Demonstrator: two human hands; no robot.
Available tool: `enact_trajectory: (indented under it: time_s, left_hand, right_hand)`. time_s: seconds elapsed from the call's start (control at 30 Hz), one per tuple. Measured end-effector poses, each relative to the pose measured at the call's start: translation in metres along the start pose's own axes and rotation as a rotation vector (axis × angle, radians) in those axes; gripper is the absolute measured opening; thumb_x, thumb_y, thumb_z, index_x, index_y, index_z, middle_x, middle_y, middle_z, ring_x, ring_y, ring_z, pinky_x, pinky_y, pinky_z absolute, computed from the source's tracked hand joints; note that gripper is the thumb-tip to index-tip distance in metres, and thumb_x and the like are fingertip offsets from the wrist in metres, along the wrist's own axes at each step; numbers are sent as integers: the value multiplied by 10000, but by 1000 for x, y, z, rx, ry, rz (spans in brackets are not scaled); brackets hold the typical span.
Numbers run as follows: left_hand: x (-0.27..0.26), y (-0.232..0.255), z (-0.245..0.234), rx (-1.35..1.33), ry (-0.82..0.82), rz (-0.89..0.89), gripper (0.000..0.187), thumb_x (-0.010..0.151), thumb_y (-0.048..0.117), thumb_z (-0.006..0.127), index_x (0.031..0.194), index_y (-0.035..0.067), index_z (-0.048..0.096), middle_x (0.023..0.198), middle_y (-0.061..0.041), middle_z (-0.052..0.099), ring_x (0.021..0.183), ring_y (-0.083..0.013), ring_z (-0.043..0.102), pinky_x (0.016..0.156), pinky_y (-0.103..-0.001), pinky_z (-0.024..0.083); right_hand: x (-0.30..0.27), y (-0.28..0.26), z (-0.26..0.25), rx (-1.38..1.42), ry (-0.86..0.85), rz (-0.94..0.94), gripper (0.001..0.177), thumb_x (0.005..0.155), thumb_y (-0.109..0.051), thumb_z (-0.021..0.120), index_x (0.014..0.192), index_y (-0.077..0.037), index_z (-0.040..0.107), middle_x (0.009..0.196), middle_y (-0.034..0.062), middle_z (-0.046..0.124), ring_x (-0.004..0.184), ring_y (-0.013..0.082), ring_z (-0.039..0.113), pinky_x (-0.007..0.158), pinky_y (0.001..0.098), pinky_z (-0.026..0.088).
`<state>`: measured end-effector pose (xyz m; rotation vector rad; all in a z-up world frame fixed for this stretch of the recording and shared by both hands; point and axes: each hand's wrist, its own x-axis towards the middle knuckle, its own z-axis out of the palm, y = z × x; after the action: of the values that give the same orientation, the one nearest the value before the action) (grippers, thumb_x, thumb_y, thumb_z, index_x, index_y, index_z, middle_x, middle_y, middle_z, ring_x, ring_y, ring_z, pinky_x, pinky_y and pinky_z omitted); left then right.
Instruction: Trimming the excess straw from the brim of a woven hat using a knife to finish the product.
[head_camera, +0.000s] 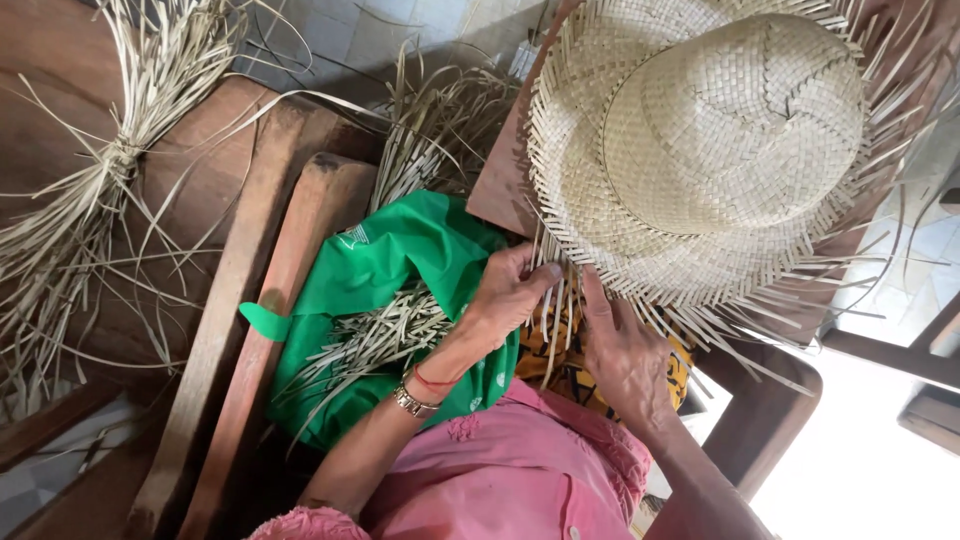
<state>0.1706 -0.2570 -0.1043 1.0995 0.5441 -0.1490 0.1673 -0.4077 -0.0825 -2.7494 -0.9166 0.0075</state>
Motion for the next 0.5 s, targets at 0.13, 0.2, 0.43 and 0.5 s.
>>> enact_trajectory:
  time_s: [0.13,0.2,0.43,0.5]
  left_hand:
    - [-1,10,5,-15,5,22,92,775,27,555,822,-18,620,637,-34,563,571,-60,493,499,-179,426]
    - [1,-10,0,-20,6,21,83,773,37,574,820,-13,620,645,-31,559,588,-56,481,492,-179,418]
    - [0,-21,7,-37,-12,21,68,750,4,568,781,-50,593,623,-40,515,582,-70,436,506,-232,423]
    - [2,-24,4,-45,-5,4,59,754,-5,556,772,-37,603,619,-58,549,562,-79,480,503,-221,433]
  right_hand:
    - [5,-5,-5,-18,-10,11,517,831,3,440,1331,-104,366,615,23,524,341,59,409,302,166,365]
    - [3,-3,-1,-63,-3,-12,530,817,2,444,1327,-116,364,617,7,508,334,46,395,300,157,358]
    - [4,-5,7,-121,7,-18,575,801,18,441,1348,-126,337,632,12,515,341,42,413,301,154,375]
    - [4,-3,11,-126,-2,-12,596,789,31,442,1354,-118,325,638,26,521,340,46,418,300,157,377]
